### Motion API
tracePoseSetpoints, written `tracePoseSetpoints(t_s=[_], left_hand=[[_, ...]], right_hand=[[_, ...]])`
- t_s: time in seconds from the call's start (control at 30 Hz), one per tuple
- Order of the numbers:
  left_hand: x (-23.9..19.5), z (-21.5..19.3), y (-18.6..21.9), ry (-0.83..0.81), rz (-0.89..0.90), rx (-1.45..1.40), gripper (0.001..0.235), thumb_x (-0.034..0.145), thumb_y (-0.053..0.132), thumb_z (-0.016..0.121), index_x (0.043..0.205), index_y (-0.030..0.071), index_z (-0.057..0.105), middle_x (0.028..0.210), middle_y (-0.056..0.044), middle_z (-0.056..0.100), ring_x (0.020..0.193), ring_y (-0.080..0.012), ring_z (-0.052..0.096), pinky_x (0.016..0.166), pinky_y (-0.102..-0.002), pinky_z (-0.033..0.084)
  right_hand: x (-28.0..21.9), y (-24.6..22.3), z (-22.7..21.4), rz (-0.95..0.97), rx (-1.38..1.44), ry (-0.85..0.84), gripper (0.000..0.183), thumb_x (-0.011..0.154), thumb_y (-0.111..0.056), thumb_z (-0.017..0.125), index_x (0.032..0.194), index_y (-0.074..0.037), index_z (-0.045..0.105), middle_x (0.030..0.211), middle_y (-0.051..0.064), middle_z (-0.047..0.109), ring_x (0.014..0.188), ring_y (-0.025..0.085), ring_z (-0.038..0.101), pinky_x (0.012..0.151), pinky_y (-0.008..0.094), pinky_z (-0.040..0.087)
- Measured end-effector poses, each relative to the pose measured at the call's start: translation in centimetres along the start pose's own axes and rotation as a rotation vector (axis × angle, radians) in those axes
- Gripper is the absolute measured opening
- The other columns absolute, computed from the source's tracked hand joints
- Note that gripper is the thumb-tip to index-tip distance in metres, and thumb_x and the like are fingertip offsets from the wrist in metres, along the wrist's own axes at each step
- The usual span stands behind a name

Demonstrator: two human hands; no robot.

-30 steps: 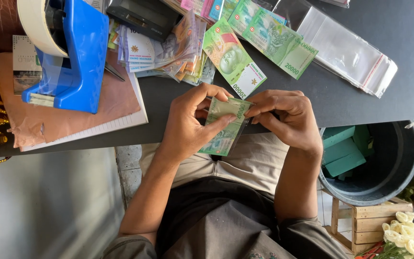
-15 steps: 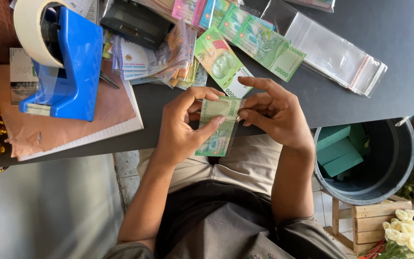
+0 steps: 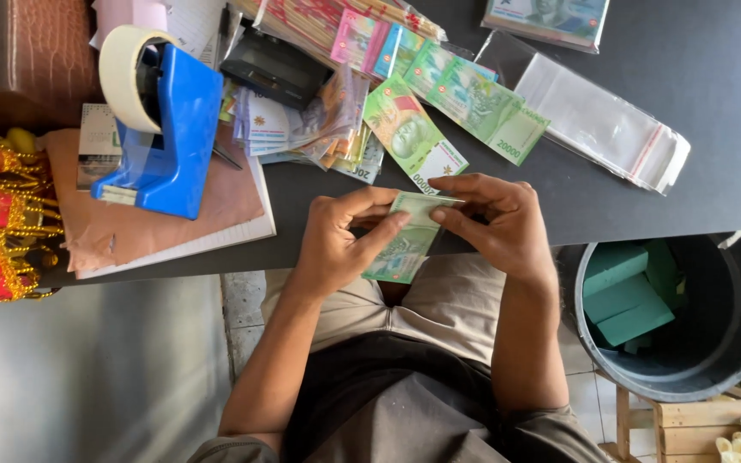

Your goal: Folding banknotes and inserting them into individual plastic sleeves for a money bouquet.

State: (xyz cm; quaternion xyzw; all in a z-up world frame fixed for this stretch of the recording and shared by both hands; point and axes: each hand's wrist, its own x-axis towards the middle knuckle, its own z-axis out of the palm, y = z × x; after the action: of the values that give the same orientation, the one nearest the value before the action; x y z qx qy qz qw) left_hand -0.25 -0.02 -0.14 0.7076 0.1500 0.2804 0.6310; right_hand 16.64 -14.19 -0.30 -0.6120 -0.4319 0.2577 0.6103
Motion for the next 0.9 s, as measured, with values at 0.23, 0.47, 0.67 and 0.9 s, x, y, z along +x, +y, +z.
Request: tracePoseSetpoints(t_s=[0.23,0.47,0.67,0.9], left_hand=[[0.1,0.2,0.8,0.004,0.030,-0.022,0.014,0.096,-0.001,0.066,0.107,-0.004,0.074,0.070,-0.013,0.074,0.073,-0.0058,0.062,0.055,-0.026,0.054],[-0.2,0.0,0.7,0.016,0.080,0.016,0.017,0.096,-0.001,0.065,0.108,-0.003,0.077,0.067,-0.010,0.074,0.065,-0.0052,0.061,0.052,-0.025,0.049],[0.0,0.2,0.6,0.009,0.104,0.060,0.016,0.096,0.000,0.065,0.104,-0.001,0.078,0.056,-0.004,0.065,0.055,-0.0028,0.049,0.048,-0.023,0.042],[-0.2,-0.4,-1.9,-0.056,0.161,0.207,0.004,0.088,0.003,0.076,0.085,0.005,0.077,0.043,0.002,0.049,0.042,-0.0044,0.043,0.042,-0.022,0.036]], right_hand=[[-0.6,1.3,-0.5,-0.031,0.024,0.031,0.017,0.086,0.000,0.084,0.101,0.004,0.078,0.074,0.015,0.075,0.072,0.014,0.071,0.064,0.028,0.060],[-0.6,1.3,-0.7,-0.030,0.030,0.021,0.007,0.091,-0.002,0.079,0.094,0.005,0.079,0.067,0.014,0.074,0.068,0.013,0.070,0.061,0.028,0.059],[0.0,-0.4,-0.5,-0.066,0.067,0.027,0.006,0.089,-0.002,0.081,0.090,0.004,0.079,0.063,0.011,0.074,0.065,0.008,0.066,0.058,0.024,0.055],[0.3,-1.2,-0.7,-0.099,0.112,0.019,0.007,0.086,-0.003,0.084,0.089,0.001,0.080,0.064,0.010,0.074,0.065,0.005,0.063,0.059,0.023,0.053]])
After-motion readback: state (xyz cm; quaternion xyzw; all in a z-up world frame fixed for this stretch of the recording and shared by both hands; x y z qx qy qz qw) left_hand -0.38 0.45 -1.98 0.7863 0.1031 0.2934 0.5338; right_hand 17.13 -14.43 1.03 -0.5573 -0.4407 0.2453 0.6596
